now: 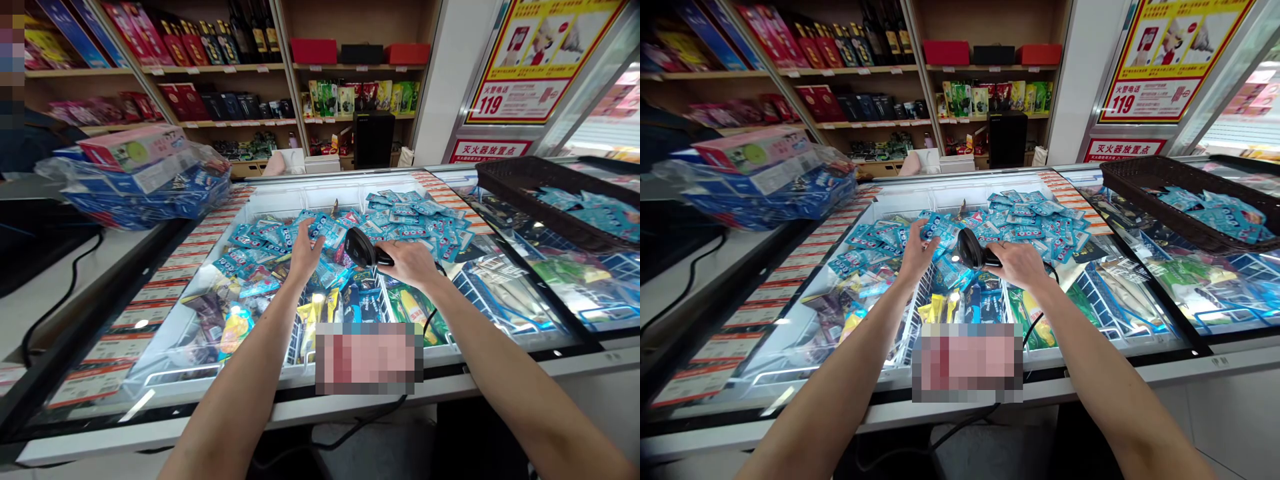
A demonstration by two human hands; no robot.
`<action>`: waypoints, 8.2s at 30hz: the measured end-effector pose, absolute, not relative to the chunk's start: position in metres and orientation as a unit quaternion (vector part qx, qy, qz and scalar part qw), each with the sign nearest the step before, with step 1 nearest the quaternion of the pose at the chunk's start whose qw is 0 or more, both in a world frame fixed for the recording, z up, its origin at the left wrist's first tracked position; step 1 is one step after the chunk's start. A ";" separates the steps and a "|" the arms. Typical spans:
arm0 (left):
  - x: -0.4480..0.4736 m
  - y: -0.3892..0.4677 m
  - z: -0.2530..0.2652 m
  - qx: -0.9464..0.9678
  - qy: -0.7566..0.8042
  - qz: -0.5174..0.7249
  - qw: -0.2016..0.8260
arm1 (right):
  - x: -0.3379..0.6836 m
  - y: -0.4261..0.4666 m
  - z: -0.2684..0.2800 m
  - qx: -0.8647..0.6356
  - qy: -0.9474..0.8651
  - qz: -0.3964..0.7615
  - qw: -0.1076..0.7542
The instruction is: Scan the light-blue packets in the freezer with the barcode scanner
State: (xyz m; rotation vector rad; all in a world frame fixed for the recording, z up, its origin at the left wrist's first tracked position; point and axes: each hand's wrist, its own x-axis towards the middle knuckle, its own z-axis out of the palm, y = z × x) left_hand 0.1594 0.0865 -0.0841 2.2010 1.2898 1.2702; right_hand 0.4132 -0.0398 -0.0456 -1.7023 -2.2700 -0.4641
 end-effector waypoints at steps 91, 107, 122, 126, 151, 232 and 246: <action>0.167 0.073 -0.069 0.742 0.428 0.486 0.174 | 0.412 -0.043 -0.039 -0.593 -0.789 -0.134 0.087; 0.165 0.074 -0.070 0.757 0.432 0.462 0.165 | 0.412 -0.042 -0.039 -0.580 -0.799 -0.132 0.086; 0.167 0.069 -0.067 0.762 0.422 0.474 0.133 | 0.413 -0.041 -0.043 -0.579 -0.798 -0.139 0.093; 0.164 0.072 -0.068 0.740 0.426 0.506 0.121 | 0.414 -0.042 -0.042 -0.577 -0.799 -0.140 0.098; 0.162 0.078 -0.074 0.711 0.441 0.534 0.121 | 0.416 -0.040 -0.047 -0.549 -0.806 -0.148 0.164; 0.173 0.068 -0.071 0.825 0.457 0.332 -0.014 | 0.415 -0.037 -0.052 -0.599 -0.763 -0.155 0.185; 0.173 0.068 -0.072 0.829 0.451 0.330 -0.021 | 0.415 -0.037 -0.052 -0.608 -0.757 -0.157 0.181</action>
